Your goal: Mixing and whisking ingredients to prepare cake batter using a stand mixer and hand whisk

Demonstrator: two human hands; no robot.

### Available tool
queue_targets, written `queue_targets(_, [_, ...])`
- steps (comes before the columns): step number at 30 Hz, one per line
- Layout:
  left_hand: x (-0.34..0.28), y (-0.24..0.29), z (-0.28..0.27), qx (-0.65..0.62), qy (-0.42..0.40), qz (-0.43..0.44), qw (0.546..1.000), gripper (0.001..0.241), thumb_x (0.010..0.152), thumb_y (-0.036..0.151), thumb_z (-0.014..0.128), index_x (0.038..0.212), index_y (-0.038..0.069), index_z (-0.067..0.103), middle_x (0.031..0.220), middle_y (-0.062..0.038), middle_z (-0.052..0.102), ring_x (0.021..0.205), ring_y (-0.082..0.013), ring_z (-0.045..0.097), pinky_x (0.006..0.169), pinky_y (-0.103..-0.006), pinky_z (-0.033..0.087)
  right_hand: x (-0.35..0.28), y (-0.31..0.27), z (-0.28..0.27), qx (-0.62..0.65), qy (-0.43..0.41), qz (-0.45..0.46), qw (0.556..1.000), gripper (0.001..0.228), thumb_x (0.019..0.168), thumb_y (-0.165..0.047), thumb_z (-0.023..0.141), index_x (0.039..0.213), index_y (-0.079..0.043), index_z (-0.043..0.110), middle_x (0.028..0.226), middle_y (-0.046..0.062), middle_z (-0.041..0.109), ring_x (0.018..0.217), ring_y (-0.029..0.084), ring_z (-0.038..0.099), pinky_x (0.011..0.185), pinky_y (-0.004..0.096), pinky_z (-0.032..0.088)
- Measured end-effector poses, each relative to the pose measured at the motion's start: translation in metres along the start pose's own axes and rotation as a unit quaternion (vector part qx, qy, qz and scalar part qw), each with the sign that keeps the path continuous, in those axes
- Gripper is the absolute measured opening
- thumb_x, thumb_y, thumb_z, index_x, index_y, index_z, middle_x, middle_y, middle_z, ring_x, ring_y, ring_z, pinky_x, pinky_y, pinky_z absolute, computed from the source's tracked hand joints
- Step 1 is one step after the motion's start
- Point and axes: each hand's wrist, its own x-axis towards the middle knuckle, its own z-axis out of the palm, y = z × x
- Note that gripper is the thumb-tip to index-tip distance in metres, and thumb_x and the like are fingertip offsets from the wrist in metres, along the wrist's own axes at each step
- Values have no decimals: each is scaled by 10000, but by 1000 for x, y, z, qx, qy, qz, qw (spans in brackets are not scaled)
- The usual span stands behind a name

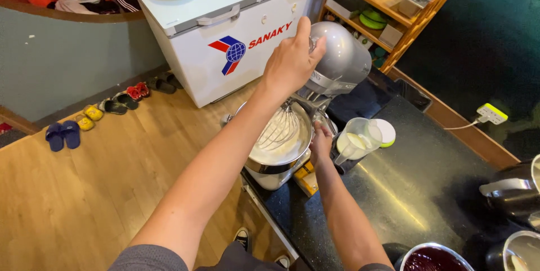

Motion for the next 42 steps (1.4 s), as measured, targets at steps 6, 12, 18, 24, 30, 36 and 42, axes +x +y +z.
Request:
queue_targets(6, [-16, 13, -31, -9, -105, -49, 993, 680, 868, 742, 186, 1115, 121, 311, 660, 25, 437, 505, -166, 433, 462, -371, 366, -53, -32, -41, -224, -37, -28, 973, 304, 918, -306, 655, 1124, -84, 639, 823, 64, 560, 631, 153, 547, 454, 281, 362])
queue_targets(12, [-91, -104, -6, -254, 323, -91, 907, 359, 1070, 416, 473, 1124, 69, 550, 969, -175, 635, 947, -265, 646, 911, -421, 482, -118, -88, -8, -266, -47, -353, 896, 240, 891, -273, 791, 1107, -172, 785, 1065, 78, 745, 836, 211, 701, 743, 322, 559])
queue_targets(18, [-222, -231, 69, -240, 343, -389, 821, 389, 1076, 465, 553, 1157, 85, 571, 1098, -131, 618, 1098, -253, 607, 1018, -387, 427, -168, -133, 70, -420, -59, -313, 850, 382, 762, -503, 836, 893, -145, 823, 818, 73, 748, 697, 280, 706, 706, 403, 564])
queue_targets(24, [-257, -258, 125, -290, 247, -422, 823, 389, 1082, 520, 516, 1053, 153, 640, 980, -96, 681, 926, -243, 657, 865, -380, 481, -172, -147, 93, -304, -29, -270, 913, 304, 649, -314, 994, 731, -89, 807, 616, 103, 705, 588, 139, 627, 568, 259, 487])
queue_targets(30, [-227, -204, 71, -342, 184, -319, 864, 476, 1094, 424, 428, 1276, 55, 667, 1304, -206, 680, 1311, -334, 572, 1123, -444, 416, -110, -106, 70, -136, -187, -362, 903, 394, 720, 26, 929, 1068, 5, 746, 971, 165, 754, 912, 208, 705, 849, 404, 596])
queue_targets(36, [-216, -231, 70, -335, 13, -357, 872, 680, 1071, 590, 201, 1525, 170, 484, 1576, -88, 472, 1468, -233, 408, 1227, -390, 280, -99, -107, 66, -181, -291, -324, 882, 304, 892, 7, 786, 1184, 14, 703, 1081, 140, 731, 1048, 184, 645, 921, 392, 562])
queue_targets(42, [-151, -195, 48, -553, 23, -261, 791, 749, 1087, 579, 151, 1519, 57, 469, 1591, -122, 398, 1494, -245, 315, 1279, -424, 155, -116, -124, 66, -285, -429, -187, 837, 190, 968, -69, 676, 1151, -50, 723, 1076, 33, 716, 1045, 111, 624, 999, 288, 488])
